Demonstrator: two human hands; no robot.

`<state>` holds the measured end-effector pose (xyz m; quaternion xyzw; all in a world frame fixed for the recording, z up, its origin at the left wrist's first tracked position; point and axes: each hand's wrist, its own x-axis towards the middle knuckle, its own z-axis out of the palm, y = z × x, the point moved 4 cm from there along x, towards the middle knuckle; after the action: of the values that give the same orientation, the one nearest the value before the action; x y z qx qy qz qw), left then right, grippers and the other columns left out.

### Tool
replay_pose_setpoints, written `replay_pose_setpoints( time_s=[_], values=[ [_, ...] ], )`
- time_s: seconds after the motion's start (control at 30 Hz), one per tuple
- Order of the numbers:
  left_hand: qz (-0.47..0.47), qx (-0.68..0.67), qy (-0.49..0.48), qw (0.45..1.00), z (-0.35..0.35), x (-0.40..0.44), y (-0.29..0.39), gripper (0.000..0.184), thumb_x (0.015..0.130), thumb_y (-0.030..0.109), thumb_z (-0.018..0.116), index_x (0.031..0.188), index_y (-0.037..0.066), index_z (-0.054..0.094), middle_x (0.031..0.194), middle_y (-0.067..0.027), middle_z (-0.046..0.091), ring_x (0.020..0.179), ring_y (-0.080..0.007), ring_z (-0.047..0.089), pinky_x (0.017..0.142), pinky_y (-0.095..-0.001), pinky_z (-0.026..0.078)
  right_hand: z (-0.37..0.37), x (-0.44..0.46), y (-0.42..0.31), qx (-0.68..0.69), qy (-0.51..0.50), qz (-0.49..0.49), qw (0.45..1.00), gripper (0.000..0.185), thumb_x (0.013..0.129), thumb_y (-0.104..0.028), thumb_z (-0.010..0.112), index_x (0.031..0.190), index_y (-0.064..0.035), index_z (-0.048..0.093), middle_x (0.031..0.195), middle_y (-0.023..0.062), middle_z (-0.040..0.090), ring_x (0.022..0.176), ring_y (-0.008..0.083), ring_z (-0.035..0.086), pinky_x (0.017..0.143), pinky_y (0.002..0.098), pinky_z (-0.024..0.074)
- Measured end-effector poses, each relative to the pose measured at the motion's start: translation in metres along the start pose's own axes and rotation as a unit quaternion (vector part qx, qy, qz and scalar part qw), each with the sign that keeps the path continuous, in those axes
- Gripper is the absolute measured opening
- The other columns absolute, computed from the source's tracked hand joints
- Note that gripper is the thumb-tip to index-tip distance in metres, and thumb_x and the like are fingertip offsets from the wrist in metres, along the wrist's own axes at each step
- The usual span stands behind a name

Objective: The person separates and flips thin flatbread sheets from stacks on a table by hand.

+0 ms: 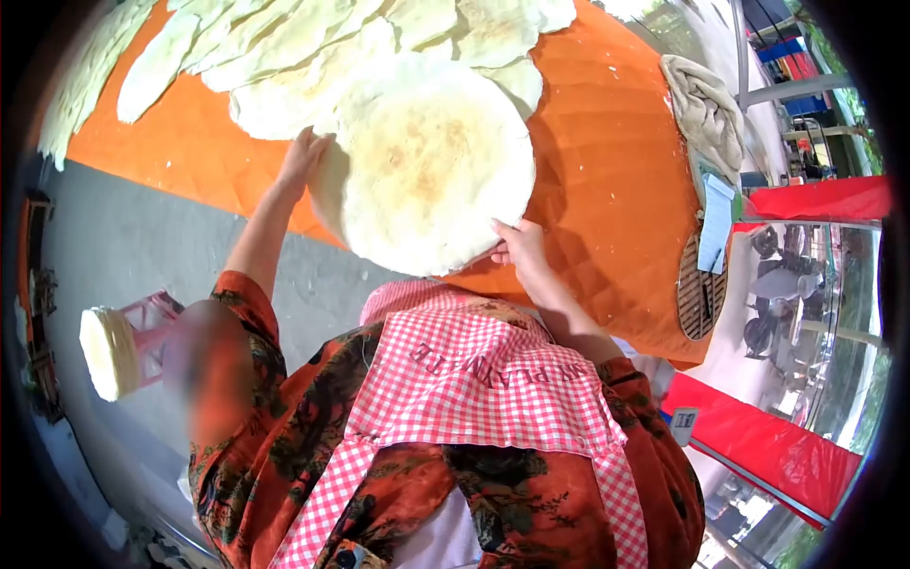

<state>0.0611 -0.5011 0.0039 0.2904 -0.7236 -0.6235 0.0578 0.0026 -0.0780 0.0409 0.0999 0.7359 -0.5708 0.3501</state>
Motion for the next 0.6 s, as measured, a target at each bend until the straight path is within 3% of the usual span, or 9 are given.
replay_pose_setpoints(
  time_s=[0.03,0.13,0.17,0.27,0.33,0.4,0.43,0.5,0.6],
  values=[
    [-0.027,0.002,-0.026,0.999,-0.001,0.003,-0.001,0.054,0.092,0.039,0.054,0.123,-0.004,0.047,0.105,-0.0116,0.06,0.099,-0.0197,0.055,0.085,-0.0336,0.044,0.001,-0.001,0.001,-0.019,0.003,0.003,1.0,0.036,0.083,-0.028,0.07,0.096,0.0039,0.061,0.086,0.0121,0.064,0.062,0.0161,0.061,0.048,0.0265,0.0512],
    [-0.077,0.04,0.008,0.996,-0.002,0.008,0.005,0.055,0.092,0.046,0.051,0.113,-0.005,0.05,0.103,-0.017,0.062,0.099,-0.0254,0.058,0.085,-0.0369,0.044,-0.018,0.003,0.008,-0.254,0.179,-0.123,0.942,0.054,0.078,-0.038,0.073,0.105,0.0055,0.055,0.103,0.0161,0.059,0.079,0.0201,0.061,0.059,0.0307,0.0518],
    [-0.055,0.102,0.023,0.993,0.0,0.014,0.003,0.057,0.092,0.048,0.051,0.111,-0.005,0.051,0.104,-0.0197,0.061,0.1,-0.0281,0.058,0.086,-0.0381,0.044,-0.028,0.007,0.021,-0.215,0.239,-0.156,0.934,0.063,0.073,-0.042,0.078,0.107,0.0054,0.055,0.097,0.0114,0.06,0.083,0.0171,0.056,0.072,0.0324,0.046],
    [-0.008,0.233,0.05,0.971,0.01,0.023,-0.018,0.062,0.091,0.054,0.049,0.106,-0.006,0.051,0.105,-0.0274,0.06,0.101,-0.0359,0.058,0.086,-0.0414,0.044,-0.021,0.006,0.021,-0.032,0.157,-0.074,0.984,0.071,0.073,-0.042,0.076,0.114,0.0076,0.046,0.112,0.0175,0.054,0.095,0.0209,0.055,0.08,0.0348,0.0443],
    [0.011,0.249,0.059,0.967,0.015,0.023,-0.015,0.063,0.091,0.055,0.048,0.104,-0.007,0.051,0.105,-0.0319,0.059,0.101,-0.0408,0.057,0.086,-0.0433,0.044,-0.02,0.022,0.025,0.032,0.15,-0.064,0.986,0.057,0.077,-0.037,0.075,0.108,0.0068,0.056,0.098,0.0112,0.062,0.085,0.0178,0.058,0.074,0.0302,0.0462],
    [-0.029,0.212,0.022,0.977,0.013,0.022,-0.007,0.059,0.09,0.052,0.053,0.103,-0.006,0.054,0.097,-0.0226,0.062,0.09,-0.0311,0.061,0.079,-0.0396,0.047,-0.016,0.027,0.018,0.13,0.058,0.014,0.99,0.05,0.078,-0.035,0.074,0.104,0.0057,0.06,0.093,0.0098,0.063,0.084,0.0164,0.059,0.074,0.0289,0.046],
    [-0.06,0.176,-0.005,0.982,0.01,0.023,-0.003,0.058,0.089,0.05,0.055,0.102,-0.006,0.056,0.096,-0.0195,0.063,0.088,-0.0281,0.061,0.077,-0.0385,0.047,-0.011,0.023,0.006,0.075,0.081,-0.025,0.994,0.039,0.078,-0.031,0.074,0.097,0.0022,0.065,0.088,0.0077,0.065,0.082,0.0135,0.061,0.072,0.0266,0.0458],
    [-0.109,0.123,-0.047,0.985,0.008,0.016,0.011,0.051,0.087,0.045,0.061,0.099,-0.004,0.061,0.091,-0.0088,0.062,0.081,-0.0184,0.059,0.071,-0.0334,0.048,-0.004,0.029,0.004,0.12,0.068,-0.021,0.99,0.039,0.079,-0.032,0.073,0.097,0.0017,0.066,0.088,0.0078,0.066,0.081,0.0136,0.061,0.072,0.026,0.0453],
    [-0.139,0.014,-0.138,0.981,0.007,0.015,0.014,0.049,0.086,0.043,0.063,0.099,-0.005,0.062,0.092,-0.0084,0.064,0.082,-0.0187,0.059,0.073,-0.0324,0.048,-0.007,0.014,-0.009,0.138,0.023,0.035,0.989,0.053,0.079,-0.037,0.071,0.112,0.0028,0.062,0.103,0.011,0.065,0.092,0.0198,0.06,0.08,0.0285,0.0447]
  ],
)
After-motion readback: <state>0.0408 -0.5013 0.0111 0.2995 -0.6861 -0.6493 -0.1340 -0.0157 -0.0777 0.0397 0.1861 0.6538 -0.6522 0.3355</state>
